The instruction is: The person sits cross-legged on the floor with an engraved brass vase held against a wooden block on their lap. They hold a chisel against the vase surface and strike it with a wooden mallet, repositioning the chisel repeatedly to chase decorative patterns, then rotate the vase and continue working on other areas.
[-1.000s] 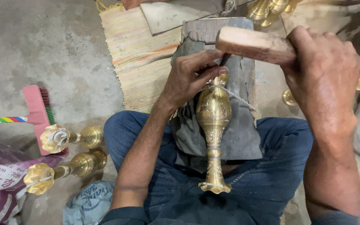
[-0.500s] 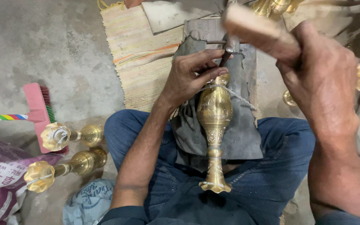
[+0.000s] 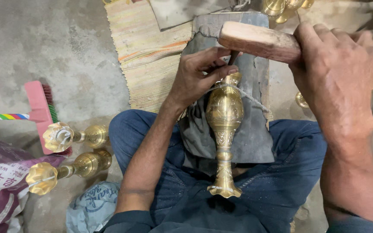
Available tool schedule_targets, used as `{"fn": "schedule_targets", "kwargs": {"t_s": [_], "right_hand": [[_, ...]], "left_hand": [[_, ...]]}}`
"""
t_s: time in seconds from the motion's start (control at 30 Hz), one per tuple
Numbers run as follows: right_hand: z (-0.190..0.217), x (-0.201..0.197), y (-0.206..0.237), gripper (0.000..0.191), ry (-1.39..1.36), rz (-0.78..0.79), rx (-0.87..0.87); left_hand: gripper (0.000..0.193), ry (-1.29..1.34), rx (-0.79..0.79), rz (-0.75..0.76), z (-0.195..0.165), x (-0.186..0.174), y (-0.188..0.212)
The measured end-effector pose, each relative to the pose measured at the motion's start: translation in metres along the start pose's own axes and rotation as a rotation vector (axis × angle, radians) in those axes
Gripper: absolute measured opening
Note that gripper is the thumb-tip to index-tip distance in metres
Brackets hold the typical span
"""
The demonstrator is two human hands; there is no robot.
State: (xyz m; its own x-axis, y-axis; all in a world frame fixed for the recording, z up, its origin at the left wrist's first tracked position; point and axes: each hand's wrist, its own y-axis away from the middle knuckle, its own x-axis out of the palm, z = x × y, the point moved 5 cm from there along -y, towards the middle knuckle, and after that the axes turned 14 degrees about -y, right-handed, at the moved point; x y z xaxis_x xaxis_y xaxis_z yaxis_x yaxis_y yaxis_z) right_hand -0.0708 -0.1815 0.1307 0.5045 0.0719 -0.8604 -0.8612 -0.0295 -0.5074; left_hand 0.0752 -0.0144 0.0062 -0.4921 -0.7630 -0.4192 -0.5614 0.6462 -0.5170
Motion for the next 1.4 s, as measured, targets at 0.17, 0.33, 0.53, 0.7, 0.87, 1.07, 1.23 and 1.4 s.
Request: {"fn": "schedule_targets", "kwargs": {"t_s": [0.17, 0.33, 0.53, 0.7, 0.87, 1.07, 1.23, 1.4], "right_hand": [[0.001, 0.0, -0.002, 0.023, -0.018, -0.005, -0.007], [0.005, -0.001, -0.005, 0.023, 0.028, -0.044, -0.135], [0.001, -0.003, -0.016, 0.029, -0.431, -0.062, -0.004], [0.009, -0.005, -0.014, 0.031, -0.07, -0.055, -0.094], [0.009, -0.003, -0.009, 0.025, 0.076, -0.026, -0.106], [0.012, -0.003, -0.01, 0.026, 0.044, -0.024, -0.113], [0.022, -0.005, -0.016, 0.026, 0.114, -0.02, -0.12], [0.028, 0.018, -0.032, 0.034, -0.353, 0.04, 0.043]], "left_hand": [[0.038, 0.27, -0.063, 0.018, 0.01, -0.002, 0.005], [0.038, 0.238, 0.099, -0.036, 0.008, -0.006, 0.007], [0.038, 0.162, -0.004, -0.019, 0.014, -0.005, 0.009], [0.036, 0.131, 0.029, -0.022, 0.017, -0.005, 0.009], [0.029, 0.127, 0.034, -0.036, 0.022, -0.004, 0.009], [0.038, 0.108, 0.06, -0.014, 0.018, -0.006, 0.009], [0.037, 0.194, 0.051, -0.01, 0.017, -0.003, 0.006], [0.036, 0.366, 0.059, -0.008, 0.02, -0.006, 0.009]]}}
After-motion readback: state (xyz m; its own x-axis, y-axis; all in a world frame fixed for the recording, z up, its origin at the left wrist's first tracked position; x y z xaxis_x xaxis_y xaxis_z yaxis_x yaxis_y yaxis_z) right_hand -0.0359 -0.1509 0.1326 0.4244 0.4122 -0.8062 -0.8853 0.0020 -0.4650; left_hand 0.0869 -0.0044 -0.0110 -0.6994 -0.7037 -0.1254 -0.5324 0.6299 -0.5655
